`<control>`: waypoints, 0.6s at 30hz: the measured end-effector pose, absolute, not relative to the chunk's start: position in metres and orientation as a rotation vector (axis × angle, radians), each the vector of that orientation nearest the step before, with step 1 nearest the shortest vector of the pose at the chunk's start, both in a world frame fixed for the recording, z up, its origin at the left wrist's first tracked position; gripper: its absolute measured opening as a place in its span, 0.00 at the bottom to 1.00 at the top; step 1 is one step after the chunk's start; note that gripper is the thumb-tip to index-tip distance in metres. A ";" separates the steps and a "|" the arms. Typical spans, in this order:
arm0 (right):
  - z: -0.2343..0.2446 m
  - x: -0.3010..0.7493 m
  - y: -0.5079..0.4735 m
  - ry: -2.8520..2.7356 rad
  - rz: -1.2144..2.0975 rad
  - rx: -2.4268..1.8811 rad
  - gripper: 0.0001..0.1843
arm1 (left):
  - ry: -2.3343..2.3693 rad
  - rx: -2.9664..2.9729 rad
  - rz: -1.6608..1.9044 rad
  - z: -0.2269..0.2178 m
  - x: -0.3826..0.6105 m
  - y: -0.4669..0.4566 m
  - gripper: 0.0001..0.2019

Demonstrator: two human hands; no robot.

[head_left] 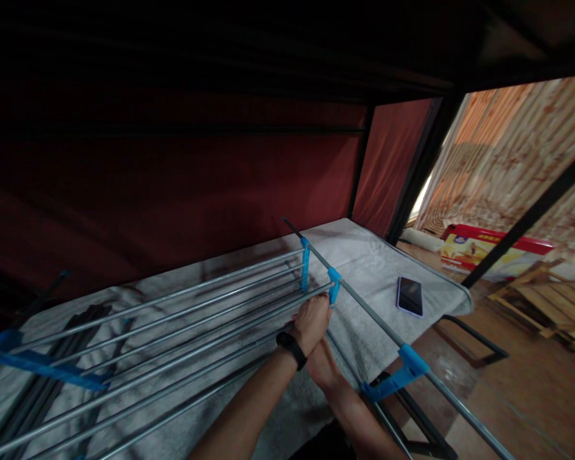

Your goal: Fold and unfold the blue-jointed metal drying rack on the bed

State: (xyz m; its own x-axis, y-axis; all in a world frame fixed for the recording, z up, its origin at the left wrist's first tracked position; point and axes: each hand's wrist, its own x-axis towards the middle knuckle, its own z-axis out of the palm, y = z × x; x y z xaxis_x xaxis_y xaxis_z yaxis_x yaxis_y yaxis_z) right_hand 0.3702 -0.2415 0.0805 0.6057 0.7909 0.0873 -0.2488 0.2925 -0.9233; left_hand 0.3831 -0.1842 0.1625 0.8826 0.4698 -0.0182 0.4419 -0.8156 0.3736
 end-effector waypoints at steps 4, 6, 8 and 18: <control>0.070 0.380 -0.255 -0.685 0.674 -1.131 0.27 | 0.493 2.651 0.134 0.160 0.380 -0.175 0.12; 0.060 0.391 -0.264 -0.610 0.532 -1.239 0.22 | 0.458 2.646 0.134 0.160 0.378 -0.173 0.12; 0.052 0.406 -0.272 -0.468 0.286 -1.399 0.18 | 0.482 2.666 0.123 0.160 0.378 -0.174 0.12; 0.069 0.449 -0.256 -0.662 0.150 -1.433 0.23 | 0.551 2.784 0.025 0.169 0.380 -0.185 0.16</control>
